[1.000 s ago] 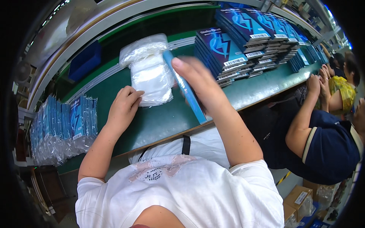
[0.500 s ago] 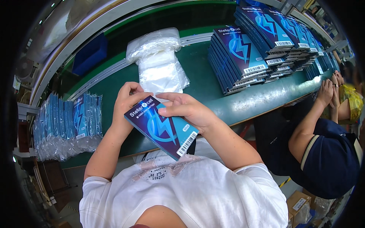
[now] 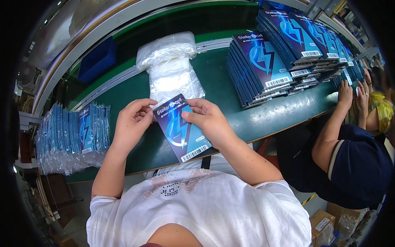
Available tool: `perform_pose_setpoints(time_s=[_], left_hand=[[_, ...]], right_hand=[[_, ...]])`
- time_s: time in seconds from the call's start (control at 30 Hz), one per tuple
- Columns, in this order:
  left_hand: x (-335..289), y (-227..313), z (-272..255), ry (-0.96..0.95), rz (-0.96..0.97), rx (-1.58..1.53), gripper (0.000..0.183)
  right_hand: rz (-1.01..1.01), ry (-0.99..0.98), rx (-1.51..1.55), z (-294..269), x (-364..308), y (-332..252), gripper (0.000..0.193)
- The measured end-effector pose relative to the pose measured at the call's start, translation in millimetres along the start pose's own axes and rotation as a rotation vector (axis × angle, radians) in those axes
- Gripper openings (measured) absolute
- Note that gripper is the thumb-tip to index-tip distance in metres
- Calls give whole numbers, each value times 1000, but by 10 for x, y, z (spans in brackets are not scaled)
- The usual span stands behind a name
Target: The person repeatedly picks up small blue boxes from a stack, places each box into a clear plastic bag, and sets the packaged unit aside on the table. The process is repeated continuously with multiple identical boxes.
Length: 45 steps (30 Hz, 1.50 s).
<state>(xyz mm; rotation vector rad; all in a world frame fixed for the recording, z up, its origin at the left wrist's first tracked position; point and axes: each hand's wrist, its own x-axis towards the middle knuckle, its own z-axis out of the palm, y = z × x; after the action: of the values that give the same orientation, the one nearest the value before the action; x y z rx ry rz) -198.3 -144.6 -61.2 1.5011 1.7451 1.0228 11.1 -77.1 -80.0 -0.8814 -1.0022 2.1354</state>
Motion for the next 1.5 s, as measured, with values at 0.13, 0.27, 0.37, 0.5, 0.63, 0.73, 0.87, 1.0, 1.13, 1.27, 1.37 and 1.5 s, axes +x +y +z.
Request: perform_pose_setpoints(time_s=[0.13,0.27,0.37,0.5,0.63,0.73,0.87,1.0,1.13,1.27,1.37,1.5], left_hand=[[-99,158,33,-161,142,13,42],[-115,110,136,-50,-109,-545,47],[-96,261,323,61,-245,-980,42],[-72,270,264,129,-221,-1140,28],[-43,335,186,192,-278,-1223,28],[-257,651,377,-64,-182,-1143,33],[-309,508,331,-319,-157,-984,42],[-310,531,235,-305,-314,-1194,48],[-294,271,137,-235,-431,-1625,51],[-398,220,0,1,-513,-1550,41],[-563,96,-165,274,-347,-1386,33],[-840,-103,-696,791,-12,-805,30]], right_hand=[[-87,147,52,-6,47,112,19],[-218,168,85,132,-50,108,14],[-331,88,-216,189,-118,152,14],[-268,-7,-518,158,-85,63,33],[-417,-200,-814,188,-231,-303,96],[-936,-50,-888,215,-114,-324,75],[-1287,140,-696,244,-220,-430,18],[-1269,-2,-755,393,-93,-334,20],[-1070,-402,-988,697,-134,-3,37],[-1065,-537,-869,715,-145,161,60],[-947,-717,-697,629,-207,200,65],[-894,-601,-666,452,-267,-34,56]])
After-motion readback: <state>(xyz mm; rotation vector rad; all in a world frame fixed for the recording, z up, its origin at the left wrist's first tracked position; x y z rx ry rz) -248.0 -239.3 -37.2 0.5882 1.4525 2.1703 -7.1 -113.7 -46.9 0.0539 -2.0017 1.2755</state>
